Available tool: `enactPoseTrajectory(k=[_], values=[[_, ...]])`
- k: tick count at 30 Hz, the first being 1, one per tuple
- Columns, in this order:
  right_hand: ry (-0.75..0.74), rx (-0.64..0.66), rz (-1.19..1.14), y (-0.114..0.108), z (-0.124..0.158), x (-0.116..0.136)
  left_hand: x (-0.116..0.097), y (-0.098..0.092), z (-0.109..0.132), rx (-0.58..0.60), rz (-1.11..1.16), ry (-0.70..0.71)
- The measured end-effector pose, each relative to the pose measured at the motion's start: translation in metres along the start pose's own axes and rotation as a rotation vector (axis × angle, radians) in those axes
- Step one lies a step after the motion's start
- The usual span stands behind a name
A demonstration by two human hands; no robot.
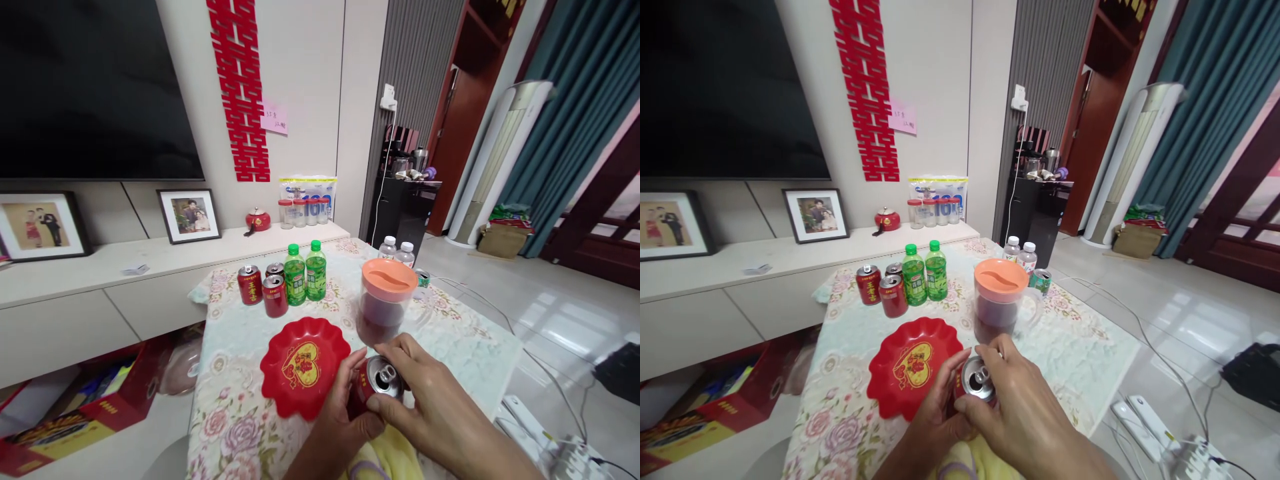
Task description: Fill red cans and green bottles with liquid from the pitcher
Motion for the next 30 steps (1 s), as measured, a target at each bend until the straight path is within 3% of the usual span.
enactPoseTrajectory(k=[7, 15, 22, 30], values=[[0.042, 0.021, 0.033, -0.003, -0.001, -0.003, 0.018, 0.006, 0.001, 0.026, 0.059, -0.024], [0.038, -0.029, 0.047, -0.032, 0.009, -0.032, 0.018, -0.007, 0.006, -0.078, -0.412, -0.166], [0.157, -0.077, 0.176, -0.079, 0.017, -0.094, 0.011, -0.002, 0.006, -0.044, -0.637, -0.274], [0.268, -0.249, 0.455, -0.118, -0.053, -0.185, 0.004, 0.004, 0.007, -0.018, -0.71, -0.348]])
Point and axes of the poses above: each hand's wrist, its own z-axis away from the middle knuckle, its own y-axis out of the palm, x = y × z, the point moved 5 cm from there along -z, towards the middle knuckle, and after that the axes turned 9 degrees about -x, right-handed, at the moved point
